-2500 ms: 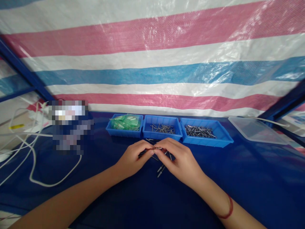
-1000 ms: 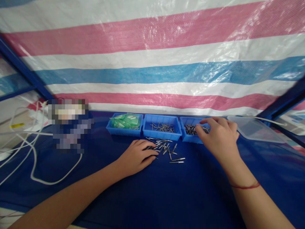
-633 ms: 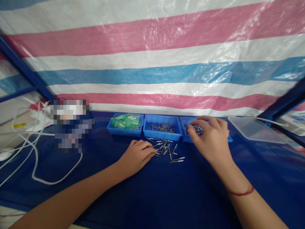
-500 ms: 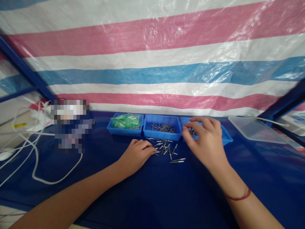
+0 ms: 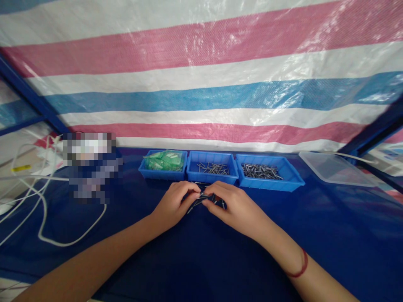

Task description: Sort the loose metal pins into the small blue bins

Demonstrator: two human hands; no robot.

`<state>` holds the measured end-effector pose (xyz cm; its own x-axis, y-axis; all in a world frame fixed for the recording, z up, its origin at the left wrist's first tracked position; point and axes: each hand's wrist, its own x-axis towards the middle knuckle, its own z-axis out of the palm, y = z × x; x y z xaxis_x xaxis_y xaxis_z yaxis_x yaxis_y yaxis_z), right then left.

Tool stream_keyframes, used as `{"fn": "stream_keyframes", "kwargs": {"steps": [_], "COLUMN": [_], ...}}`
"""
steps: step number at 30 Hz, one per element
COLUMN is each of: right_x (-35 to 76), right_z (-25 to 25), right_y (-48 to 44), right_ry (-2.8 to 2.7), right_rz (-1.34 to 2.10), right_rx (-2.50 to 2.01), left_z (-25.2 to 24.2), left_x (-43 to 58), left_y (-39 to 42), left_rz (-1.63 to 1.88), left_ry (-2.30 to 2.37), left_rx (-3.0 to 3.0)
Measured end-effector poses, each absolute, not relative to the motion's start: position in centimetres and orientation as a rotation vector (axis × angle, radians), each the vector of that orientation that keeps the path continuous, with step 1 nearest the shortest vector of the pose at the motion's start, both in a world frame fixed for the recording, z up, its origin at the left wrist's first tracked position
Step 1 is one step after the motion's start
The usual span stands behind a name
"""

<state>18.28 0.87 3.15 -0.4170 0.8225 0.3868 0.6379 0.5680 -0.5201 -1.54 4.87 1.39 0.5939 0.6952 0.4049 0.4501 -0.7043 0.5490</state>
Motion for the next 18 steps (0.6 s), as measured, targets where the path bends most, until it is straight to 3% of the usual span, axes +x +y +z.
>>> {"fn": "stream_keyframes", "kwargs": {"steps": [10,18], "right_x": [17.4,17.6], "right_z": [2.2,1.7], "right_y": [0.8,1.0], "right_ry": [-1.896,-1.819], "right_rz": [0.611,0.701], "right_rx": [-1.164,-1.114], "left_z": [0.6,0.9], "left_x": [-1.4,-1.6], "left_y": [4.7,4.8], "left_rz": [0.947,0.838], "left_ry": [0.842,0.789], "left_rx": [2.07,2.169]}}
